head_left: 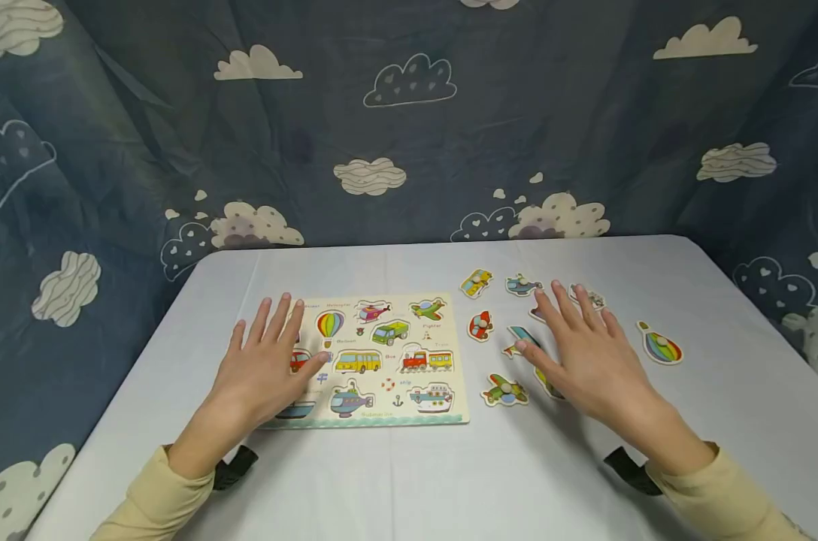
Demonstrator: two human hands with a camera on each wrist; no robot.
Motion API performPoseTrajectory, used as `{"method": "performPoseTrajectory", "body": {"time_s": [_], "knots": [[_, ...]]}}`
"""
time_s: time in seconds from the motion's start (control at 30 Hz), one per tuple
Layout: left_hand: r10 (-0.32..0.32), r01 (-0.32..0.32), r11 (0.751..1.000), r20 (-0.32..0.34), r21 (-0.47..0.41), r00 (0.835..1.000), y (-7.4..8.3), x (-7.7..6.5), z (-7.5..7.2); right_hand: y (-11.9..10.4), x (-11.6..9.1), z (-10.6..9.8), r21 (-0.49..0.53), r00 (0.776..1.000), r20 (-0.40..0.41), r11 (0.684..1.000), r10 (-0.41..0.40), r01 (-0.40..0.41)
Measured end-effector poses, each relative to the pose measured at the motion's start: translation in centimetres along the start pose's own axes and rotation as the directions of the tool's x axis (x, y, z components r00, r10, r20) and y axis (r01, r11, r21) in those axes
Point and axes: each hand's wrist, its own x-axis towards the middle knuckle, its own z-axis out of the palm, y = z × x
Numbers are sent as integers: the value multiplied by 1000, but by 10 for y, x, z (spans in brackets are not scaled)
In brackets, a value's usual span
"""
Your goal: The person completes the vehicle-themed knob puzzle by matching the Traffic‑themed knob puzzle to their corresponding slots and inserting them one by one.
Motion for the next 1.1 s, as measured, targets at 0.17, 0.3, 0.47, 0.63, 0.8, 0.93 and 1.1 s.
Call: {"method": "performPoseTrajectory", "body": {"time_s": [0.17,0.3,0.47,0.63,0.8,0.93,1.1], "knots": [[-23,23,1000,20,5,1000,-21,-18,2,6,5,2,-5,999,25,1000,-22,23],[-47,48,999,40,-9,998,-35,-33,8,11,8,2,-5,999,35,999,-39,39],[-51,53,998,89,-22,995,-44,-45,16,13,9,3,-4,998,33,999,-50,50],[-53,65,996,174,-66,983,-47,-47,22,14,9,4,14,998,48,999,-46,45],[-59,89,991,269,-100,961,-45,-45,23,19,7,3,21,997,70,999,-35,34],[-48,73,994,288,-79,956,-45,-46,24,26,6,0,34,995,87,999,-43,40],[-23,41,997,270,-62,963,-47,-49,27,33,8,0,39,995,88,998,-45,42]]}}
